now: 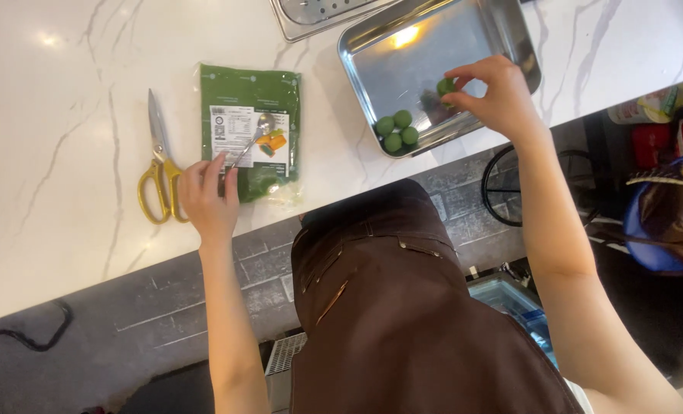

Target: The recorder is portioning green pastry filling balls from a packet and weighing them on a digital scale at a prep counter.

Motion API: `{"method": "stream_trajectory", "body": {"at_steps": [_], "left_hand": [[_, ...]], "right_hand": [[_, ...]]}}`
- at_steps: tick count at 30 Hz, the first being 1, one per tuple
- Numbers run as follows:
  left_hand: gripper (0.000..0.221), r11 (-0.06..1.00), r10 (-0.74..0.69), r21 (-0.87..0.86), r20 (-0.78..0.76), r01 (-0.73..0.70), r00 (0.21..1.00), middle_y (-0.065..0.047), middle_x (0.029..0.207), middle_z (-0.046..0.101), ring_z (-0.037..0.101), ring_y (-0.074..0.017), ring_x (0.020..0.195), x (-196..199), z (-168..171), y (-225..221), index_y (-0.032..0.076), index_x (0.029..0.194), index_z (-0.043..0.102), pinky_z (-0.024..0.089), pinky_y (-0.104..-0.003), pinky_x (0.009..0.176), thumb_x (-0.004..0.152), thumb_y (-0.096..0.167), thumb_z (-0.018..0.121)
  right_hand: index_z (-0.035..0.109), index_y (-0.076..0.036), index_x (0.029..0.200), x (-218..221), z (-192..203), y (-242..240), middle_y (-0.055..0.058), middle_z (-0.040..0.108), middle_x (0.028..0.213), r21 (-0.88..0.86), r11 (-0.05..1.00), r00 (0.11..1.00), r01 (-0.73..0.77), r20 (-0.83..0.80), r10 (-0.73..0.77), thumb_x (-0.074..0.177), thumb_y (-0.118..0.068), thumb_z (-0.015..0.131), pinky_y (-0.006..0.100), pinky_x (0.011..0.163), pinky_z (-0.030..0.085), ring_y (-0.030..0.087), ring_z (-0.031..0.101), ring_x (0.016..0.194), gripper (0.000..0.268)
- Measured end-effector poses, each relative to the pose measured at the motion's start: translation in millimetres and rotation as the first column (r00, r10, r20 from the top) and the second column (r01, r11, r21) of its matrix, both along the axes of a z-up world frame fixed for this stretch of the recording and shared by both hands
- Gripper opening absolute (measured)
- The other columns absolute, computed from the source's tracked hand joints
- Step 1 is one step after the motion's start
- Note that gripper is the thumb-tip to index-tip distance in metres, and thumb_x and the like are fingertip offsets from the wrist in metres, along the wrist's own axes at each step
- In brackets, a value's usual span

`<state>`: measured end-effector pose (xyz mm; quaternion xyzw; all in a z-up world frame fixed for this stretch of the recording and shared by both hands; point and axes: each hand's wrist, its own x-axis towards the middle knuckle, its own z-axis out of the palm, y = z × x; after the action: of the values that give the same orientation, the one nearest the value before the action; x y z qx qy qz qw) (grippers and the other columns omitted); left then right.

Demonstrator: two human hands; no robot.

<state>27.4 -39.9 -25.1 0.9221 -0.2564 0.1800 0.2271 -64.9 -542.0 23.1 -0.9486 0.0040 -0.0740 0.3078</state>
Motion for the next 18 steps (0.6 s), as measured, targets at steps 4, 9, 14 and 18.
{"method": "stream_trajectory", "body": {"at_steps": [4,9,14,18], "left_hand": [[0.03,0.997,0.052,-0.05,-0.006,-0.052,0.999,-0.009,0.114,0.062,0.062,-0.03,0.105,-18,9,-30,0.011,0.125,0.073,0.048,-0.043,0.091,0.096,0.012,0.08],[0.026,0.972,0.009,-0.234,-0.075,-0.026,0.997,-0.007,0.111,0.062,0.063,-0.0274,0.104,-34,31,-89,0.011,0.122,0.075,0.051,-0.04,0.088,0.097,0.005,0.077],[0.018,0.951,-0.038,-0.307,-0.029,0.027,0.999,-0.008,0.102,0.066,0.065,-0.0286,0.094,-55,49,-153,0.009,0.111,0.074,0.052,-0.04,0.08,0.094,0.002,0.076],[0.017,0.848,-0.469,-0.241,0.073,0.472,0.88,-0.002,0.096,0.07,0.068,-0.021,0.076,-100,69,-248,0.014,0.109,0.073,0.053,-0.033,0.066,0.092,0.017,0.077]], "right_hand": [[0.079,-0.011,0.116,10,-8,-11,0.004,0.074,0.094,0.004,0.991,0.991,-0.134,0.011,0.134,0.086,-0.017,0.088,0.042,0.1,0.048,0.024,0.066,0.098,0.033],[0.079,-0.011,0.116,15,-9,-21,0.006,0.072,0.094,0.061,0.979,0.978,-0.193,-0.072,0.197,0.086,-0.016,0.086,0.04,0.093,0.05,0.024,0.064,0.098,0.032],[0.079,-0.014,0.119,20,3,-33,0.005,0.072,0.093,0.14,0.968,0.968,-0.211,-0.106,0.226,0.087,-0.015,0.084,0.039,0.088,0.05,0.024,0.063,0.095,0.032],[0.076,-0.018,0.124,24,20,-41,0.002,0.07,0.097,0.271,0.953,0.971,-0.139,-0.154,0.186,0.089,-0.019,0.081,0.037,0.085,0.051,0.021,0.066,0.096,0.034]]}}
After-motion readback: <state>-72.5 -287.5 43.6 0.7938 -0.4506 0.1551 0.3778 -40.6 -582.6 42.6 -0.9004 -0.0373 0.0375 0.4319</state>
